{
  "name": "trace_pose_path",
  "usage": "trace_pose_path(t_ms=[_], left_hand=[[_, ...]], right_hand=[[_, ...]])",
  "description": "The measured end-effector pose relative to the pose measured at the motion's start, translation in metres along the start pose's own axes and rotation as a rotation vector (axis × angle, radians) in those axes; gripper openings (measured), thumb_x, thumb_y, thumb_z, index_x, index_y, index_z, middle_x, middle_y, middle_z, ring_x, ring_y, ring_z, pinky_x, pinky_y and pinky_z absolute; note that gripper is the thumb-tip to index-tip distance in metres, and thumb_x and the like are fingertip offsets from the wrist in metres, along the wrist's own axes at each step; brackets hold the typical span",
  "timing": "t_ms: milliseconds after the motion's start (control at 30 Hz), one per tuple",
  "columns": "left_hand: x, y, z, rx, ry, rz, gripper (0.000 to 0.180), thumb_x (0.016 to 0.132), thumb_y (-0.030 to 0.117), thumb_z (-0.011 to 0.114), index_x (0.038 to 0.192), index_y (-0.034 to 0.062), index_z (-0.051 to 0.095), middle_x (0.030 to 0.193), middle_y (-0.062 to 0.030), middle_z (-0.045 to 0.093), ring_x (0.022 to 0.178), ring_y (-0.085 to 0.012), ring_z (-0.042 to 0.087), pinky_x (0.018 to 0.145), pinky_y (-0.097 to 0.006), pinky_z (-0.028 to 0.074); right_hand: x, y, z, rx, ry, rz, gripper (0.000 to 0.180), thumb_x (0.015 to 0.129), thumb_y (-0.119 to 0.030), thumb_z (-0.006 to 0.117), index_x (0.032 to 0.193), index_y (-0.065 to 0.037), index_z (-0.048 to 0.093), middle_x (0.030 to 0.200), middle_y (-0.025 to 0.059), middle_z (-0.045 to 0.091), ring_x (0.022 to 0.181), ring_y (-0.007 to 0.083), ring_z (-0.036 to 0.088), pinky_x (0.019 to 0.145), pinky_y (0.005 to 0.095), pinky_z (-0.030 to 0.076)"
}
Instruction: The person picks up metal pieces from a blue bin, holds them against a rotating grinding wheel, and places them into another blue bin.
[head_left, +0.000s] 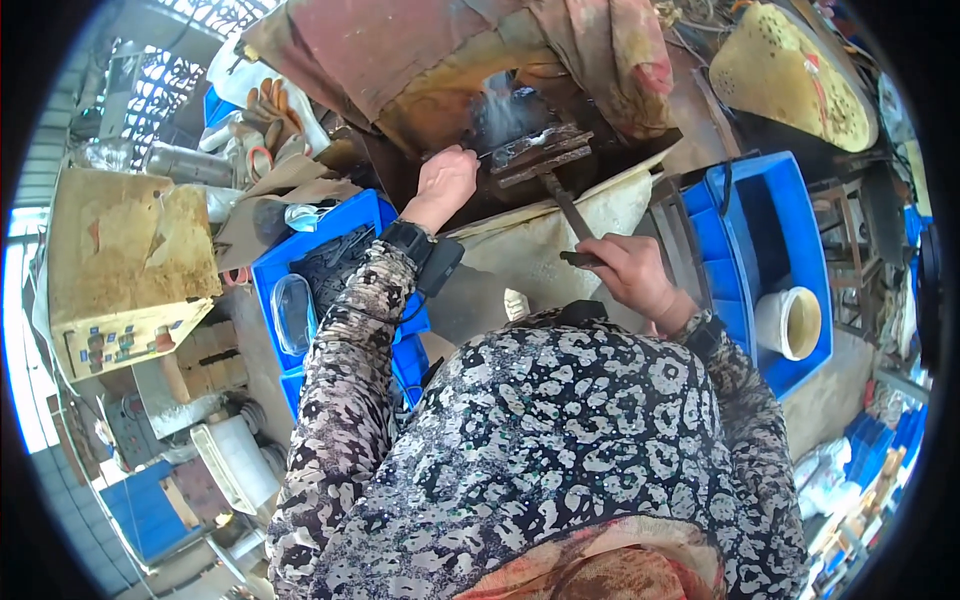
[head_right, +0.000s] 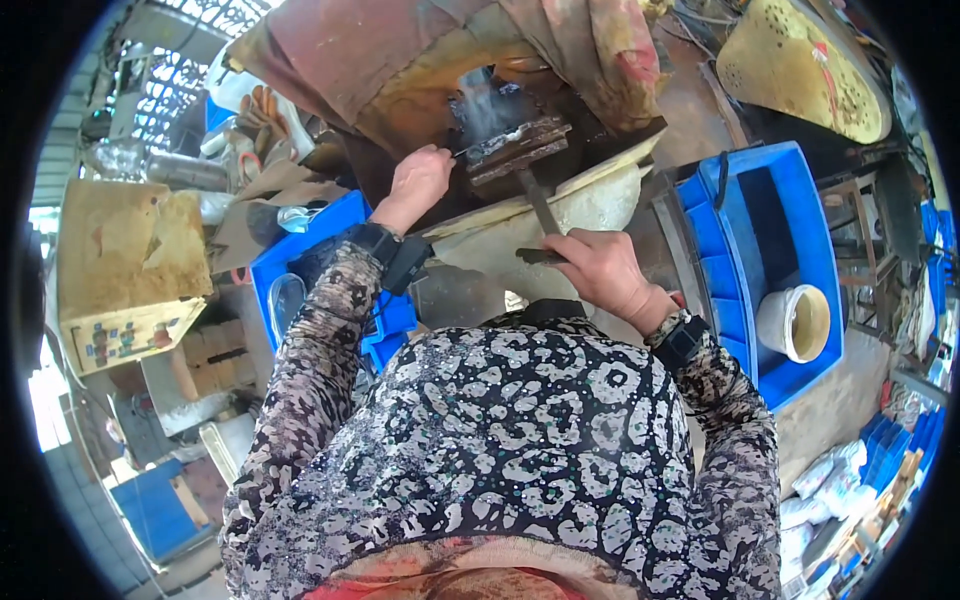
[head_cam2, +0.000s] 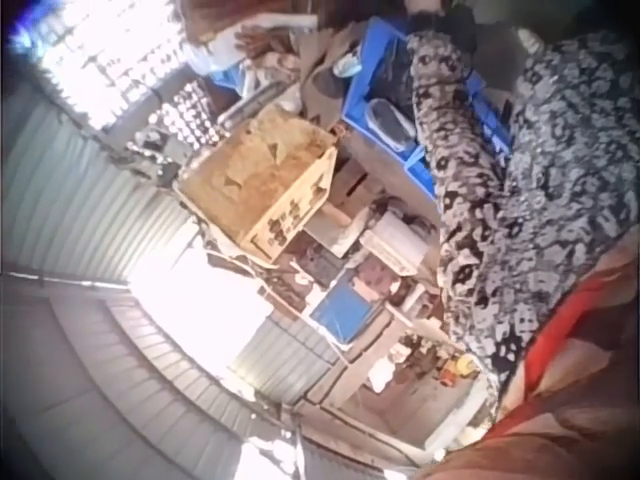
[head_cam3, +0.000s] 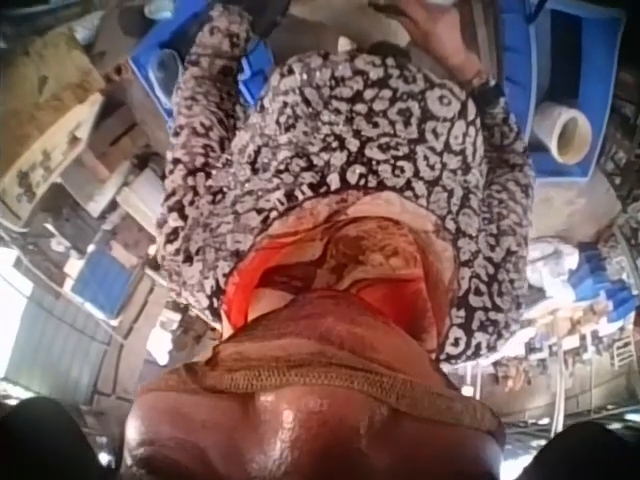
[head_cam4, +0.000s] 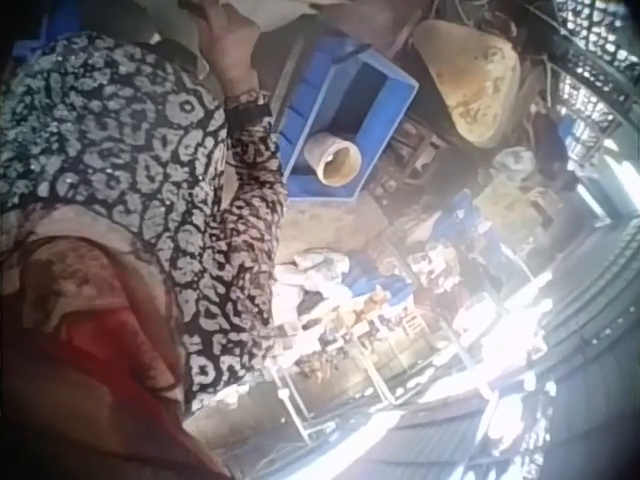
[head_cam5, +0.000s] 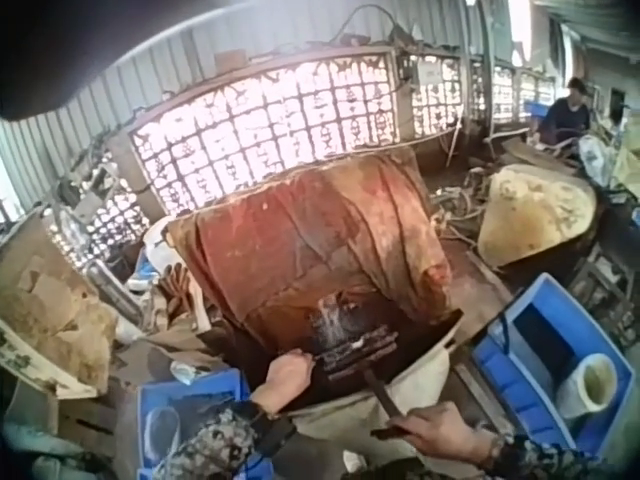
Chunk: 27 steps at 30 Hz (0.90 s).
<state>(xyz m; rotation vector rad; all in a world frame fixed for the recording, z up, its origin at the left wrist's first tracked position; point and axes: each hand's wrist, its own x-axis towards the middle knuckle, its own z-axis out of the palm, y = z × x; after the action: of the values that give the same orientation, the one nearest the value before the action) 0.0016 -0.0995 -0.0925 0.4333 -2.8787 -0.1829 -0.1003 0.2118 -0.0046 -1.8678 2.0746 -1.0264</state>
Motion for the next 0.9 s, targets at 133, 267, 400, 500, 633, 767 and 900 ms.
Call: trace_pose_path(t_ms=[133,267,400,500,633,767,900], left_hand=[[0.004,-0.009,0.027,0.011,-0.104,-0.004,0.017,0.083,0.016,0.056,0.078,0.0044,0.067,0.082,-0.0178,0.064,0.082,-0.0346,0.064,0.072,-0.044,0.052],[0.004,-0.008,0.041,0.002,-0.161,-0.116,0.019,0.083,0.016,0.054,0.081,0.0044,0.068,0.086,-0.0196,0.066,0.084,-0.037,0.064,0.076,-0.046,0.051],[-0.005,-0.003,0.025,-0.1,-0.164,-0.235,0.021,0.085,0.02,0.054,0.08,0.0041,0.067,0.085,-0.0201,0.065,0.084,-0.0389,0.062,0.076,-0.047,0.05],[-0.012,0.011,-0.013,-0.272,-0.006,-0.321,0.026,0.085,0.025,0.056,0.077,0.0027,0.065,0.081,-0.0213,0.064,0.083,-0.0397,0.061,0.074,-0.048,0.048],[-0.019,0.036,-0.045,-0.379,0.162,-0.348,0.022,0.085,0.024,0.061,0.08,0.0023,0.065,0.078,-0.0197,0.063,0.078,-0.0357,0.062,0.067,-0.042,0.048],[-0.013,0.073,-0.063,-0.297,0.333,-0.232,0.02,0.084,0.019,0.061,0.074,0.0025,0.061,0.074,-0.0173,0.059,0.074,-0.0363,0.059,0.065,-0.045,0.048],[-0.014,0.1,-0.067,-0.152,0.229,-0.275,0.016,0.084,0.017,0.06,0.074,0.0046,0.06,0.077,-0.015,0.059,0.072,-0.0341,0.061,0.061,-0.043,0.05]], right_hand=[[-0.005,0.006,0.003,-0.005,-0.071,0.001,0.026,0.077,-0.016,0.07,0.101,-0.008,0.064,0.074,0.0102,0.061,0.067,0.0301,0.062,0.057,0.0368,0.05],[0.008,0.016,0.007,0.455,-0.106,0.259,0.024,0.087,-0.016,0.065,0.106,-0.003,0.063,0.069,0.0034,0.059,0.06,0.0186,0.058,0.055,0.0302,0.045],[0.039,0.011,-0.02,0.832,-0.081,0.828,0.028,0.096,-0.02,0.053,0.114,0.001,0.059,0.066,-0.0031,0.051,0.059,0.0075,0.048,0.055,0.0254,0.04],[0.051,0.037,-0.008,1.163,0.048,0.773,0.026,0.096,-0.016,0.049,0.116,-0.001,0.056,0.072,0.0017,0.055,0.06,0.0113,0.051,0.055,0.0257,0.041],[0.09,0.049,0.017,1.456,0.205,0.8,0.023,0.094,-0.013,0.053,0.114,-0.001,0.055,0.09,0.0093,0.062,0.077,0.0204,0.062,0.068,0.0338,0.051],[0.122,0.048,0.046,1.7,0.333,0.772,0.019,0.093,-0.011,0.056,0.11,-0.002,0.056,0.102,0.0135,0.063,0.095,0.0264,0.064,0.085,0.0387,0.052],[0.137,0.041,0.068,1.772,0.387,0.689,0.016,0.093,-0.009,0.057,0.106,-0.002,0.055,0.103,0.0143,0.063,0.098,0.0269,0.062,0.087,0.0396,0.05]])
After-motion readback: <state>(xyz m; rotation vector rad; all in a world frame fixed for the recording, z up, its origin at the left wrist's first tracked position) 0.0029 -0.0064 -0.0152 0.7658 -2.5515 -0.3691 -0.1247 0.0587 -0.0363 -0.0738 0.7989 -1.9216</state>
